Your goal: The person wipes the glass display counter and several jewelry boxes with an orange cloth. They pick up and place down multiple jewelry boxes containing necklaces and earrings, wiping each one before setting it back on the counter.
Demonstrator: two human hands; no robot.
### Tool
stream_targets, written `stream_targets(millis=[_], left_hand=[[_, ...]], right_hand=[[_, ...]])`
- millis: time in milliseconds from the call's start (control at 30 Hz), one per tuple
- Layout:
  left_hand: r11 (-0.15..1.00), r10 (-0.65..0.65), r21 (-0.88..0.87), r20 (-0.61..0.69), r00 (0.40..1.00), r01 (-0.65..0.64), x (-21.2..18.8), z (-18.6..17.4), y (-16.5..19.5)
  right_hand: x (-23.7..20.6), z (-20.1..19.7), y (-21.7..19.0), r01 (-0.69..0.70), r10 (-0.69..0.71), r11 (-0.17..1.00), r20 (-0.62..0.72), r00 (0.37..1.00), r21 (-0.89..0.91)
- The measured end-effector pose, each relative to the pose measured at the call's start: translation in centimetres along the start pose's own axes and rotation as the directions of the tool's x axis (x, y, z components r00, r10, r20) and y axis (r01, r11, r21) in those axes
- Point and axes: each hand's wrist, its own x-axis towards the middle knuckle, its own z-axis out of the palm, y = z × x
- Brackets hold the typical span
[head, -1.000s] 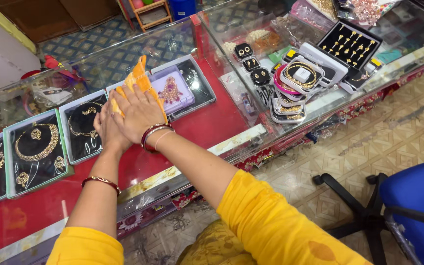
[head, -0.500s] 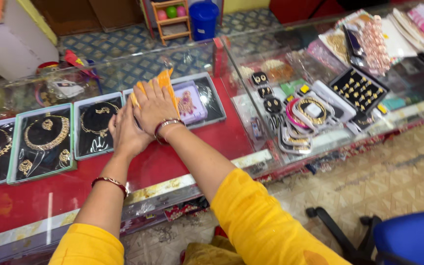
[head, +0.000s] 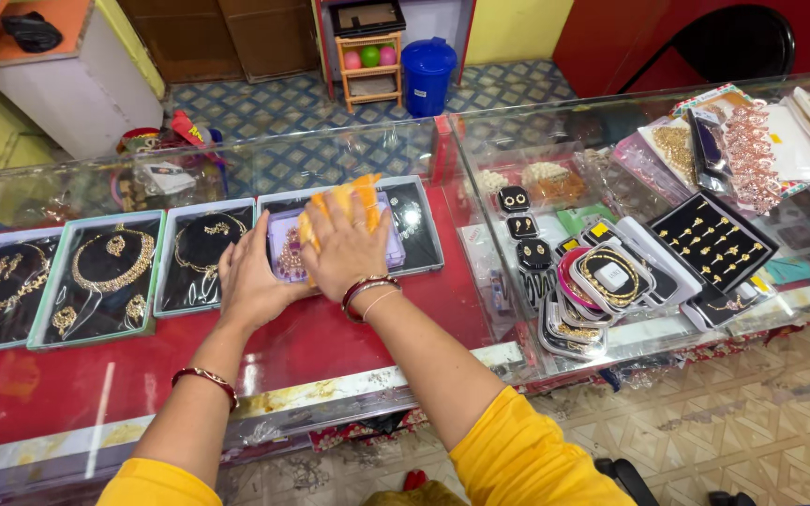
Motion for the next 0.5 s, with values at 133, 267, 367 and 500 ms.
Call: stream_targets(millis=[133,267,367,500], left_hand=[[1.0,-0.021,0.023,-0.002,1.0,0.021,-0.3,-0.4,0.9],[1.0,-0.017,0.024,-0.008,1.0,0.017,-0.4,-0.7,1.1],[1.0,-0.02,0.014,-0.009,1.0,0.02,-0.5,-0.8,1.2],[1.0,0.006,0.015,-0.006,1.0,-0.006,-0.7,-0.9,1.2]], right_hand=[[0.7,-0.3,2.1,-0.112,0.112,0.993,-0.01,0.994,-0.044],[1.1,-0.4,3.9,-0.221,0.221,0.975,-0.014,0.975,-0.019],[0.9,-0.5,4.6,-0.249,0.247,0.967,-0.033,0.968,-0.061],[-0.4,-0.5,4.6,-0.276,0.27,0.956,-0.067,0.961,-0.104]])
